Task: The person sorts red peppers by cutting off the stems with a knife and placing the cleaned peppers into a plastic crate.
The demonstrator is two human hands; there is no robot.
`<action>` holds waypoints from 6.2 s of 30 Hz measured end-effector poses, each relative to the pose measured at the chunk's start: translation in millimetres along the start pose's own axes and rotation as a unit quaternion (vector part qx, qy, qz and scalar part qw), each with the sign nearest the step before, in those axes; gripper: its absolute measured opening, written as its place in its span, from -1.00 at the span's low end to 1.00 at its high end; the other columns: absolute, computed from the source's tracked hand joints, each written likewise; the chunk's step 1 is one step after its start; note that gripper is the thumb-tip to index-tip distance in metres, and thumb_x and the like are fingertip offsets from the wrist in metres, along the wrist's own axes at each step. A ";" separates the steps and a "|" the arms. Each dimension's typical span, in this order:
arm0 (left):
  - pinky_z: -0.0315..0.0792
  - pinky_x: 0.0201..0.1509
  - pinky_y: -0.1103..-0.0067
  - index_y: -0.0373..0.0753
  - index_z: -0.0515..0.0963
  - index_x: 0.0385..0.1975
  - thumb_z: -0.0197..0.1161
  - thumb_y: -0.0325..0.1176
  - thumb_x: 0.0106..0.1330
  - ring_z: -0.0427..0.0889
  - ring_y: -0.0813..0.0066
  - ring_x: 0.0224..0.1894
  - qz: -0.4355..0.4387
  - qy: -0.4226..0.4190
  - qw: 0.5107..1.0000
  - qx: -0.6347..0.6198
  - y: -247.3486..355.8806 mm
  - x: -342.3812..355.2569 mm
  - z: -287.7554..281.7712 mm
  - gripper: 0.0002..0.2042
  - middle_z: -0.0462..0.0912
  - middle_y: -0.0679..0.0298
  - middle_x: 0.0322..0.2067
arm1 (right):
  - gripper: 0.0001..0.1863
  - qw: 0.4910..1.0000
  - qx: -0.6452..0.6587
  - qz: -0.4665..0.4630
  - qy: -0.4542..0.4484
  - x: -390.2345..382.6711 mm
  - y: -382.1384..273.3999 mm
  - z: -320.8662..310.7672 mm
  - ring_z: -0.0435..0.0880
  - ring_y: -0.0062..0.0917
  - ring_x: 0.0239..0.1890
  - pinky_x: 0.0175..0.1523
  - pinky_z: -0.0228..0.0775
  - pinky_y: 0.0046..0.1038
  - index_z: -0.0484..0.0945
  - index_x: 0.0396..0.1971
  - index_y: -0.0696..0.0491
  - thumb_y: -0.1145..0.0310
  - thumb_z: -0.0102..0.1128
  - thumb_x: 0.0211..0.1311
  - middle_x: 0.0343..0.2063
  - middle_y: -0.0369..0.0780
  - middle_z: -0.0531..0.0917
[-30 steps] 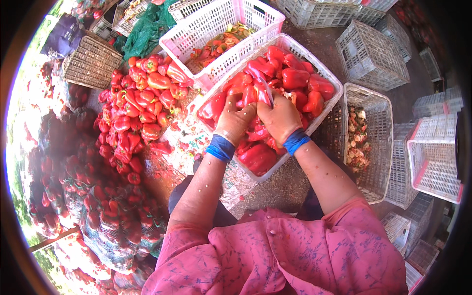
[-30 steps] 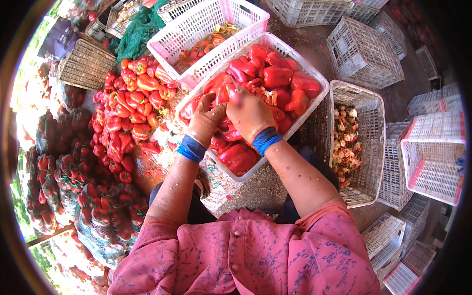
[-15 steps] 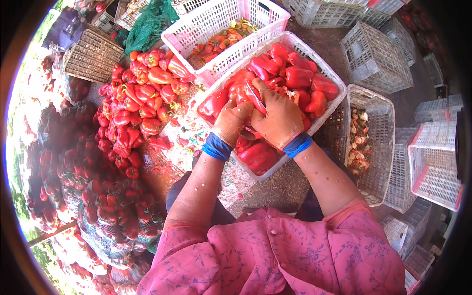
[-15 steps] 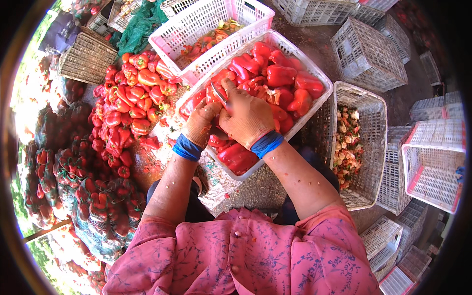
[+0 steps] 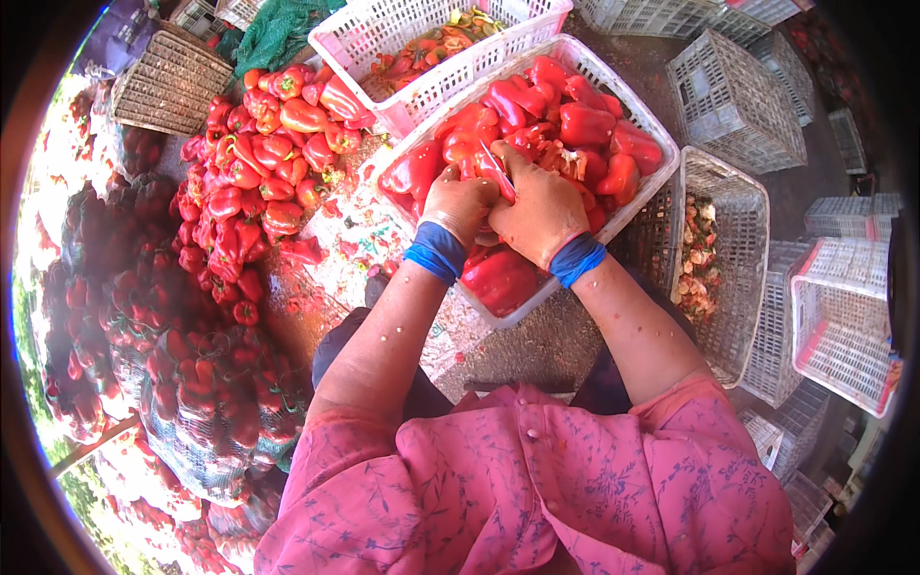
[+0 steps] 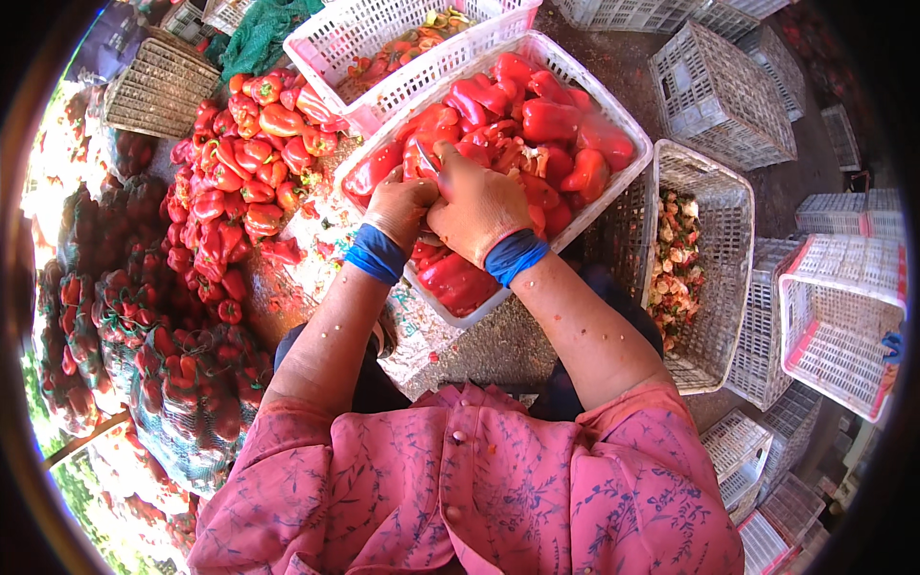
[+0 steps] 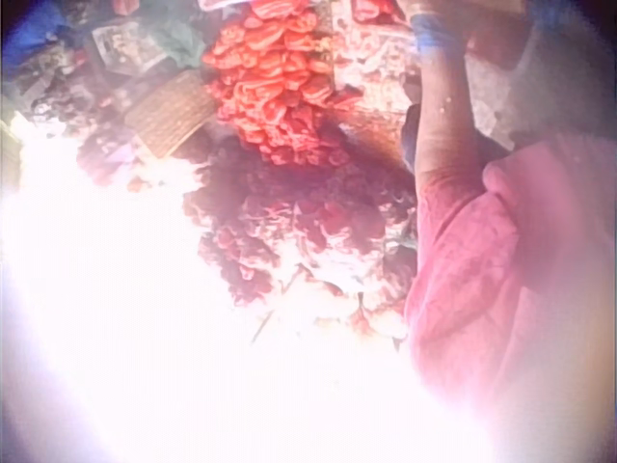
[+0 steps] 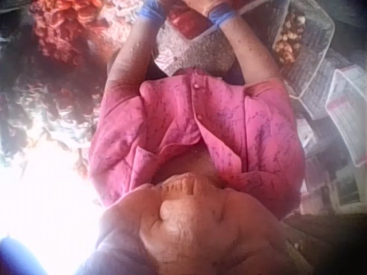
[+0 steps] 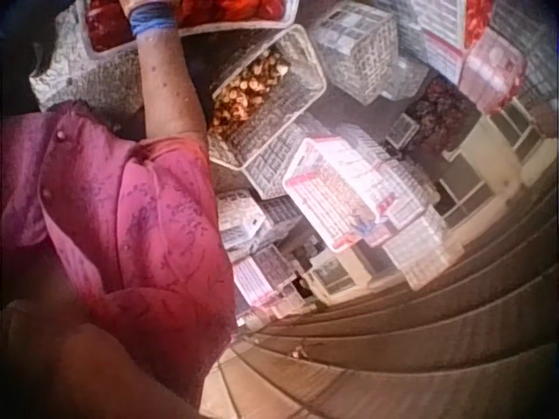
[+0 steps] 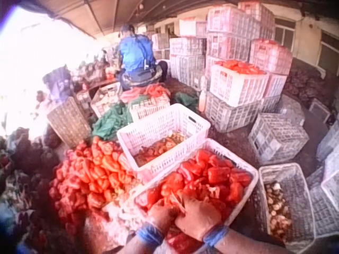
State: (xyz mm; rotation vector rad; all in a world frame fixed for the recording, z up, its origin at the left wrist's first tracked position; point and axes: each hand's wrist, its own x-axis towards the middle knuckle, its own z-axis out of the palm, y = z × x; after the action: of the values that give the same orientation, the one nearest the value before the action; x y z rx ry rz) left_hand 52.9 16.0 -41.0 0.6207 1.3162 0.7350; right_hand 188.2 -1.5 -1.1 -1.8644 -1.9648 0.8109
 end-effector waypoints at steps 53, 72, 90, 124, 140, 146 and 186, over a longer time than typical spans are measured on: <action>0.58 -0.46 0.33 -0.14 0.54 -0.04 0.10 -0.16 0.38 0.72 0.25 -0.28 -0.140 -0.362 0.870 -0.306 -0.2 6.7 -46.4 -0.72 0.72 0.22 -0.26 | -0.69 0.961 0.082 -0.212 0.157 -7.4 -6.8 0.9 0.67 -0.15 -0.37 -0.26 0.51 -0.13 0.65 -0.39 0.00 0.04 0.27 0.27 -0.43 -0.12 0.65; 0.45 -0.49 0.38 -0.27 0.56 -0.11 0.17 -0.11 0.32 0.64 0.17 -0.47 -0.072 -0.212 0.924 -0.311 -10.8 8.1 -21.4 -0.65 0.71 0.10 -0.31 | -0.60 0.701 0.681 0.211 0.001 5.3 8.4 -10.5 0.53 -0.38 -0.79 -0.69 0.52 -0.23 0.54 -0.32 0.00 -0.04 0.02 0.47 -0.62 -0.22 0.58; 0.57 -0.02 0.45 -0.30 0.49 0.15 0.31 -0.49 0.14 0.67 0.27 -0.06 0.472 -0.060 0.819 0.321 94.0 129.5 111.2 -0.51 0.64 0.08 -0.06 | -0.50 0.765 0.474 0.254 0.354 -46.9 184.0 -180.3 0.43 -0.66 -0.70 -0.58 0.31 -0.58 0.63 -0.20 0.13 -0.05 -0.03 0.49 -0.51 -0.25 0.67; 0.54 -0.09 0.26 -0.23 0.65 -0.10 0.07 -0.26 0.39 0.69 0.16 -0.06 0.367 0.135 0.638 0.664 76.7 302.6 126.5 -0.72 0.72 0.14 -0.13 | -0.42 0.819 0.297 0.382 0.308 -232.0 448.9 -123.6 0.50 -0.27 0.29 0.33 0.29 -0.15 0.37 0.37 0.11 0.14 0.06 0.45 0.22 -0.06 0.56; 0.50 0.15 0.21 -0.18 0.47 0.09 0.54 -0.03 0.01 0.59 -0.06 0.10 -0.098 0.627 0.714 0.296 -162.7 144.4 -384.0 -0.35 0.51 -0.15 0.13 | -0.42 0.834 0.348 0.318 0.287 -7.3 124.3 -81.4 0.39 -0.70 -0.55 -0.47 0.33 -0.59 0.52 0.17 -0.01 -0.17 0.02 0.45 -0.35 -0.40 0.55; 0.56 0.13 0.32 -0.36 0.57 0.06 0.54 0.01 -0.05 0.72 0.11 0.01 -0.229 0.657 0.707 0.121 -178.3 146.6 -453.7 -0.29 0.67 -0.12 0.02 | -0.40 0.856 0.315 0.333 0.239 30.0 28.3 -2.2 0.41 -0.72 -0.55 -0.49 0.29 -0.63 0.52 0.10 0.09 -0.17 -0.03 0.47 -0.42 -0.36 0.52; 0.51 0.09 0.56 -0.28 0.62 -0.07 0.27 -0.78 0.11 0.63 0.58 -0.02 0.365 0.089 0.918 0.127 15.1 28.8 -207.2 -0.62 0.70 0.34 -0.15 | -0.47 0.893 0.412 0.183 0.000 10.7 -41.4 13.4 0.55 -0.64 -0.65 -0.57 0.38 -0.61 0.55 0.07 0.19 0.05 0.29 0.35 -0.43 -0.25 0.69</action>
State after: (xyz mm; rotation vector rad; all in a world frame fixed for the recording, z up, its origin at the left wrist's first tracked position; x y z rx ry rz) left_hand -150.9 46.7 -79.7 1.3186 1.3541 1.2555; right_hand 146.0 6.9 11.2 -1.6597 -0.9743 1.4576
